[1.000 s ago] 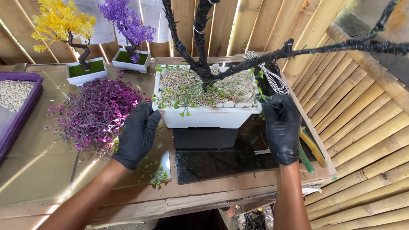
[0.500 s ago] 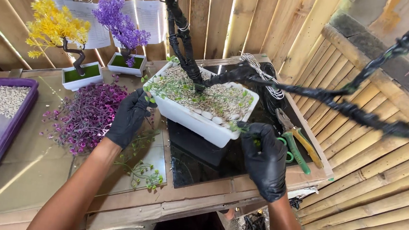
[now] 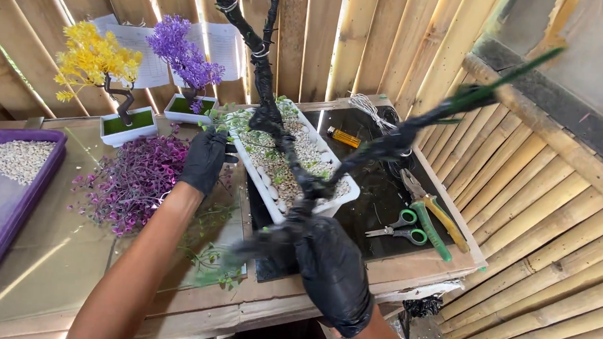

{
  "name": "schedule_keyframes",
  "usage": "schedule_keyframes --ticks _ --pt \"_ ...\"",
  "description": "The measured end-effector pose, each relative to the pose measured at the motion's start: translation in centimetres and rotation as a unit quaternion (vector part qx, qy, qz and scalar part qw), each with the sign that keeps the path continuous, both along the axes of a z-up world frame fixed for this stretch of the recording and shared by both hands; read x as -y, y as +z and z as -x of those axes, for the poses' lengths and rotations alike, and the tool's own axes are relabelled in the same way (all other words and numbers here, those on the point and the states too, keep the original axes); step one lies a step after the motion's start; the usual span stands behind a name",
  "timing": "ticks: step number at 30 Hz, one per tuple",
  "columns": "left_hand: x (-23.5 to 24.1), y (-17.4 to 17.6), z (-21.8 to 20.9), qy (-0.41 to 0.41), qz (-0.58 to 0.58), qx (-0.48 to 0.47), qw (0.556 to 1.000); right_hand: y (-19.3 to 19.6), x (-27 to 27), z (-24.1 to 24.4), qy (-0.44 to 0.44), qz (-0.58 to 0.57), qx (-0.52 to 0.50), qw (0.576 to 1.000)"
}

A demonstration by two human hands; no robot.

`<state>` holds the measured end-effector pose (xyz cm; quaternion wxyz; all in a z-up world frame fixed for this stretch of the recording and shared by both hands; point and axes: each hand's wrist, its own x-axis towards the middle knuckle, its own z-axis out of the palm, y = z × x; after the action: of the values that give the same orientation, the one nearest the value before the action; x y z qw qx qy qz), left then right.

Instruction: The person is decorating the base of an artificial tree by inserting small purple and green artificial plant sprigs into a pot filled with white stones.

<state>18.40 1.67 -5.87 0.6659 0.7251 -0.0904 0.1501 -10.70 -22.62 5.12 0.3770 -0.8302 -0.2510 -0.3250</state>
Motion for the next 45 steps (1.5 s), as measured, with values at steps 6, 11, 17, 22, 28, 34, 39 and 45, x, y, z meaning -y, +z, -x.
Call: schedule_keyframes --ticks 6,11,17,22,28,34,39,45 --pt "0.3 1.7 0.7 -0.068 0.097 -0.031 0.992 0.0 0.1 -0.3 -0.003 0.039 0.021 0.999" --pt "0.0 6.6 7.9 -0.036 0.018 -0.046 0.998 4.4 4.3 -2.7 -0.259 0.06 0.029 0.964" --pt "0.5 10.1 15.6 -0.058 -0.021 -0.129 0.99 7.2 3.7 -12.8 -0.347 -0.026 -0.298 0.889" --pt "4.4 8.8 17.4 -0.055 0.14 -0.151 0.977 0.4 6.0 -19.5 -0.228 0.099 -0.013 0.968" --pt "6.2 9.7 21.2 -0.043 0.139 -0.085 0.986 0.8 5.7 -24.1 -0.065 0.008 0.011 0.998" --pt "6.9 6.2 24.7 0.035 -0.243 -0.082 0.966 -0.9 7.4 -31.2 0.22 -0.125 -0.126 0.959" --pt "7.6 4.7 23.6 0.064 -0.222 0.037 0.972 -0.9 7.0 -32.3 0.14 -0.143 -0.189 0.961" --pt "6.8 7.6 24.1 -0.014 -0.137 0.032 0.99 -2.9 7.8 -36.2 0.264 -0.069 -0.062 0.96"
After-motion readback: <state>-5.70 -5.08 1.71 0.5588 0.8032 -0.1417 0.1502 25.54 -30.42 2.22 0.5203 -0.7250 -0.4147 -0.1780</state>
